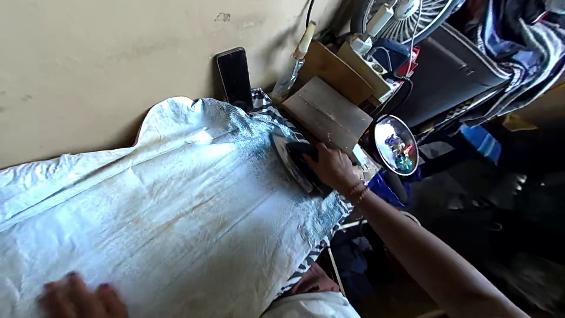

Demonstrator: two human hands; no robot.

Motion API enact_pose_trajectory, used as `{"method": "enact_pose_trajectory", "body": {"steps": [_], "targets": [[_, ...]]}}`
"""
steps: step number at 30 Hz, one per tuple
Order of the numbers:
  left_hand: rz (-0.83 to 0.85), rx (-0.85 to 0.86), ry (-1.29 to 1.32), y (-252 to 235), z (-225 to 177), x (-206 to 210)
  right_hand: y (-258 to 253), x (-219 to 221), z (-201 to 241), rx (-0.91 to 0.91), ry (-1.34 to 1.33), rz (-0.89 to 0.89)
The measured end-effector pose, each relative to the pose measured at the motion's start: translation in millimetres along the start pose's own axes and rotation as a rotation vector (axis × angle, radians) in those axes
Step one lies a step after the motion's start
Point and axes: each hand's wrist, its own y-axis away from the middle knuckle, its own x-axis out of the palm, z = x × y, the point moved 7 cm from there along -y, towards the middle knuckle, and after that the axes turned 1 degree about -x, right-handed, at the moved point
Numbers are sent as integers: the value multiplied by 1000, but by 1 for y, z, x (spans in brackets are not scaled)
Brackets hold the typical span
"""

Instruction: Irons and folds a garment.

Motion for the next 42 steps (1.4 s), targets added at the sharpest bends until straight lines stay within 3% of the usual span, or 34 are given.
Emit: {"method": "enact_pose_trajectory", "body": {"steps": [5, 7, 9, 13, 16, 20, 22, 23, 25, 26, 28, 30, 33, 35, 38, 42], "targets": [[23, 592, 223, 37, -213, 37, -42, -13, 26, 18, -33, -17], [70, 819, 313, 74, -259, 52, -19, -8, 13, 14, -88, -49], [167, 914, 361, 98, -263, 52, 22, 5, -19, 18, -127, -65], [278, 962, 292, 122, -245, 43, 83, 18, -77, 227, -73, 119], [268, 958, 270, 129, -252, 44, 65, 10, -70, 218, -106, 101], [215, 952, 306, 139, -263, 41, 10, -2, -37, 61, -153, -53], [318, 964, 332, 151, -253, 31, 1, -2, -17, -73, -142, -57], [455, 939, 396, 157, -240, 18, 7, 3, -8, -172, -111, -32], [624, 722, 585, 154, -198, -15, 38, 23, 8, -384, -17, 113], [590, 547, 612, 150, -168, -31, 62, 34, 20, -472, 37, 237], [338, 230, 564, 144, -94, -60, 121, 54, 53, -630, 71, 426], [110, 96, 450, 140, -25, -70, 184, 72, 103, -762, 36, 576], [39, -117, 127, 140, 59, -42, 271, 101, 177, -902, -20, 804], [-15, -175, -48, 143, 94, -30, 294, 108, 194, -921, -35, 806], [-29, -199, -77, 141, 104, -26, 239, 91, 151, -686, 13, 519], [-49, -224, -14, 141, 102, -25, 114, 49, 16, -330, 91, 183]]}}
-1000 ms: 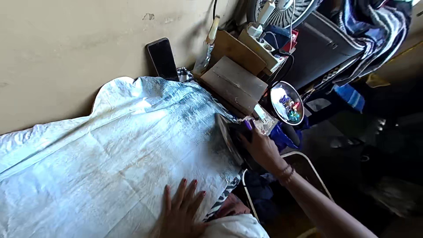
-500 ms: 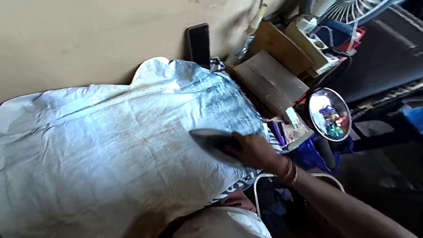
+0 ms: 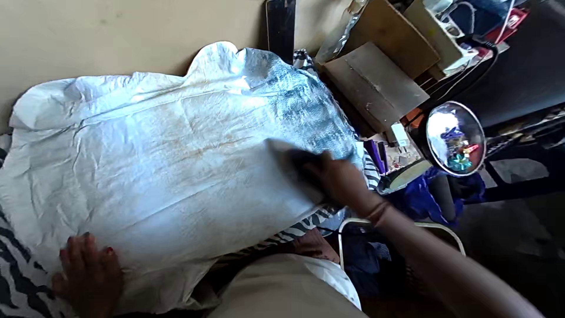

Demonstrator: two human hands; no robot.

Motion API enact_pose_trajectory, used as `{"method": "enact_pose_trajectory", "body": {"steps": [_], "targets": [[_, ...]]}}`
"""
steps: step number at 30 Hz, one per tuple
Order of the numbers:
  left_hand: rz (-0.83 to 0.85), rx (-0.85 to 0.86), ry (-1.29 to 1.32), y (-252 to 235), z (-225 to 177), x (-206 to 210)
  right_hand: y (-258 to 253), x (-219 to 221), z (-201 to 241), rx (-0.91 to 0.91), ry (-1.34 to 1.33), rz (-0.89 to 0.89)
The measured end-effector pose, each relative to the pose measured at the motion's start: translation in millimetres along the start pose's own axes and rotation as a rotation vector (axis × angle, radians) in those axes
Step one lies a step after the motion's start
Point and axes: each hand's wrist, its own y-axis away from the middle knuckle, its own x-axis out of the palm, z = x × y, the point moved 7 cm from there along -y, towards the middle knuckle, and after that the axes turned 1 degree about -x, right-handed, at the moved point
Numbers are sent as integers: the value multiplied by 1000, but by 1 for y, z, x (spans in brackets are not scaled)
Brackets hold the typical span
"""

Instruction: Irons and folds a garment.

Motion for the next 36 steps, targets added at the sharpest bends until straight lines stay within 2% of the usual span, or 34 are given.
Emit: {"method": "enact_pose_trajectory", "body": {"steps": [2, 4, 6, 8, 10, 12, 15, 17, 19, 21, 22, 24, 26, 28, 30, 33, 36], "targets": [[1, 99, 11, 12, -35, -10, -13, -22, -54, 127, -49, -124], [38, 323, 21, 43, -108, -18, -14, -26, -56, 131, -98, -124], [51, 510, 14, 80, -173, -6, 0, -11, -10, -39, -78, -8], [61, 577, 69, 100, -194, 10, 23, 12, 49, -264, 61, 166], [15, 576, 97, 106, -178, 7, 32, 21, 70, -352, 134, 221], [-24, 598, 89, 108, -151, -5, 12, 11, 45, -305, 105, 107], [-8, 665, 176, 117, -135, -11, -29, -15, -7, -275, 113, -49], [-38, 665, 250, 120, -130, -17, -36, -16, -6, -423, 187, -4], [-146, 616, 267, 121, -121, -28, -16, -1, 34, -706, 290, 99], [-207, 556, 227, 126, -117, -39, 23, 22, 101, -931, 344, 185], [-204, 534, 202, 130, -116, -43, 44, 36, 137, -957, 352, 228], [-172, 491, 145, 137, -113, -47, 81, 59, 205, -889, 373, 398], [-122, 426, 114, 142, -107, -49, 106, 72, 251, -902, 337, 469], [-92, 358, 128, 147, -101, -56, 115, 77, 261, -957, 317, 457], [-84, 304, 165, 153, -96, -64, 110, 75, 238, -936, 309, 455], [-129, 257, 192, 161, -100, -67, 84, 63, 200, -915, 345, 309], [-134, 180, 155, 171, -111, -66, 77, 56, 225, -873, 416, 398]]}}
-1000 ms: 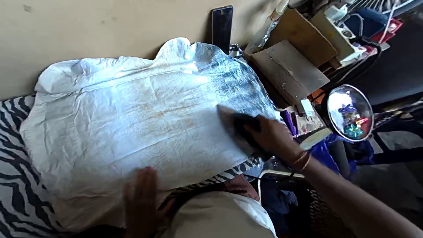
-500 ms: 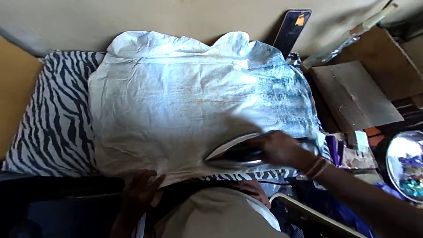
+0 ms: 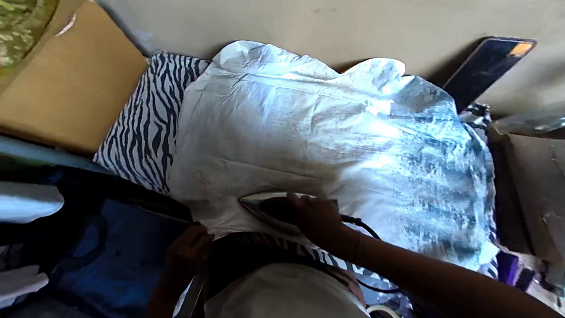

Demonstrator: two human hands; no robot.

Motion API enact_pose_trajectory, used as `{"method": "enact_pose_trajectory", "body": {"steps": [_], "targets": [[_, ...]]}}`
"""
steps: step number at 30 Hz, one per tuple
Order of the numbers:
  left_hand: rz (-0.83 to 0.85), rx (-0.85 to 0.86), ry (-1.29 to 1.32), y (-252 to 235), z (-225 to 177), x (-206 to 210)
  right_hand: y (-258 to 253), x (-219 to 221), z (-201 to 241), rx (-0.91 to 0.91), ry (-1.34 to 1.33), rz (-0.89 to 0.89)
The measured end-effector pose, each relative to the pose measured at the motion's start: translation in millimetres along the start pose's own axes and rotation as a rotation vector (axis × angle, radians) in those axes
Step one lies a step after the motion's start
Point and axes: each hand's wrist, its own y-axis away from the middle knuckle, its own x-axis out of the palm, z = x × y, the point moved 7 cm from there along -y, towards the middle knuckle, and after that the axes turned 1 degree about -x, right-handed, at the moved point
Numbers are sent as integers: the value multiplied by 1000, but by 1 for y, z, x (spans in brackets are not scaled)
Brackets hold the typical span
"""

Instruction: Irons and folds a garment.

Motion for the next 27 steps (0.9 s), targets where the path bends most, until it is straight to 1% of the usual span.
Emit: {"method": "enact_pose_trajectory", "body": {"steps": [2, 3, 4, 5, 7, 9, 10, 12, 13, 15, 16, 17, 18, 19, 20, 21, 22, 23, 24, 25, 26, 27], "targets": [[116, -135, 29, 10, -12, 12, -23, -15, 34, -45, -28, 69], [211, -221, 77, 16, -17, 18, -34, -19, 54, -90, -49, 76], [302, -292, 116, 21, -20, 21, -44, -19, 75, -140, -67, 77], [347, -332, 127, 25, -23, 19, -51, -15, 94, -194, -82, 73], [330, -394, 76, 28, -26, 1, -50, -1, 118, -276, -88, 89], [178, -412, -6, 20, -17, -32, -37, 7, 116, -291, -96, 103], [86, -391, -47, 13, -8, -50, -31, 5, 104, -268, -100, 93], [-62, -321, -122, -8, 13, -75, -29, -10, 59, -152, -136, 38], [-106, -290, -147, -23, 21, -80, -29, -18, 26, -54, -158, -2], [-149, -247, -160, -61, 34, -75, -22, -30, -62, 185, -170, -150], [-134, -239, -145, -81, 37, -64, -8, -33, -112, 290, -166, -268], [-78, -246, -112, -99, 39, -49, 10, -32, -164, 403, -165, -372], [-6, -238, -76, -115, 40, -29, 32, -28, -211, 533, -176, -443], [49, -186, -47, -130, 40, -6, 56, -23, -251, 656, -194, -499], [87, -98, -14, -144, 41, 18, 78, -17, -280, 766, -225, -526], [106, 2, 10, -155, 46, 40, 95, -13, -296, 828, -259, -537], [115, 68, 2, -164, 61, 60, 105, -10, -295, 836, -291, -518], [105, 56, -36, -173, 90, 72, 105, -9, -279, 798, -301, -471], [84, -29, -88, -182, 128, 75, 97, -10, -250, 713, -284, -420], [62, -145, -127, -194, 167, 71, 82, -9, -215, 590, -229, -393], [77, -255, -146, -208, 199, 65, 62, -10, -174, 445, -147, -393], [101, -323, -152, -224, 219, 58, 40, -11, -131, 271, -45, -457]]}}
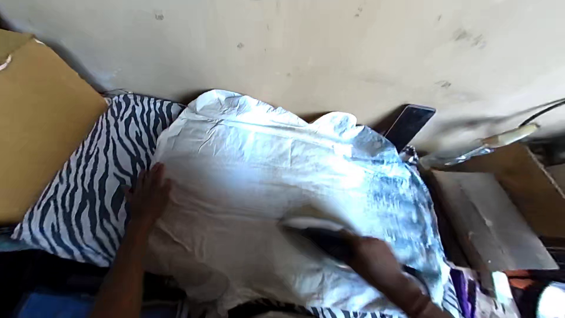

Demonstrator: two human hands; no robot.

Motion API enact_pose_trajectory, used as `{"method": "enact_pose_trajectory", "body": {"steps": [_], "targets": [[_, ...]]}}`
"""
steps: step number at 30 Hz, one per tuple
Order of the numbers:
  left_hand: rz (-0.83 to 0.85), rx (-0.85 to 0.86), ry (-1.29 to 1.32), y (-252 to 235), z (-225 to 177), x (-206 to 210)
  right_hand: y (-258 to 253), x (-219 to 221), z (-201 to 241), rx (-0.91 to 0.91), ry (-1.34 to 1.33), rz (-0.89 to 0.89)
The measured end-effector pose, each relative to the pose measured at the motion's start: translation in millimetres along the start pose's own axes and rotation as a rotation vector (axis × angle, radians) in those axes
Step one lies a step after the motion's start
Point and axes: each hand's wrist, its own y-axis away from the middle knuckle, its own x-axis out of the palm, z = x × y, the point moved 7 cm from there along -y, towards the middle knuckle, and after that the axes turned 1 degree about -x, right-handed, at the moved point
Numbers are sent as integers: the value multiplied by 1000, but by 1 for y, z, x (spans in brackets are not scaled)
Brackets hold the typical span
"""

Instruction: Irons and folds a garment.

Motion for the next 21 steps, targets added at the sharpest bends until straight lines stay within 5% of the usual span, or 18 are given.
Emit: {"method": "enact_pose_trajectory", "body": {"steps": [2, 3, 5, 9, 14, 15, 18, 21], "targets": [[34, -49, -35, -33, -3, -23, -30, 9, 73, -348, 70, -136], [57, -79, -85, -49, -9, -35, -57, 6, 92, -361, 84, -56], [49, -91, -127, -78, -12, -50, -131, -15, 94, -147, 87, 151], [135, -227, 121, -132, 12, -47, -249, -65, 39, 167, 30, 50], [393, -334, 603, -197, -15, -34, -213, -39, 94, -271, 201, 278], [458, -305, 655, -206, -30, -35, -210, -37, 105, -296, 196, 221], [464, -115, 675, -229, -44, -19, -241, -48, 119, -5, 132, 194], [327, -129, 373, -241, -34, -11, -274, -50, 163, -147, 165, 208]]}}
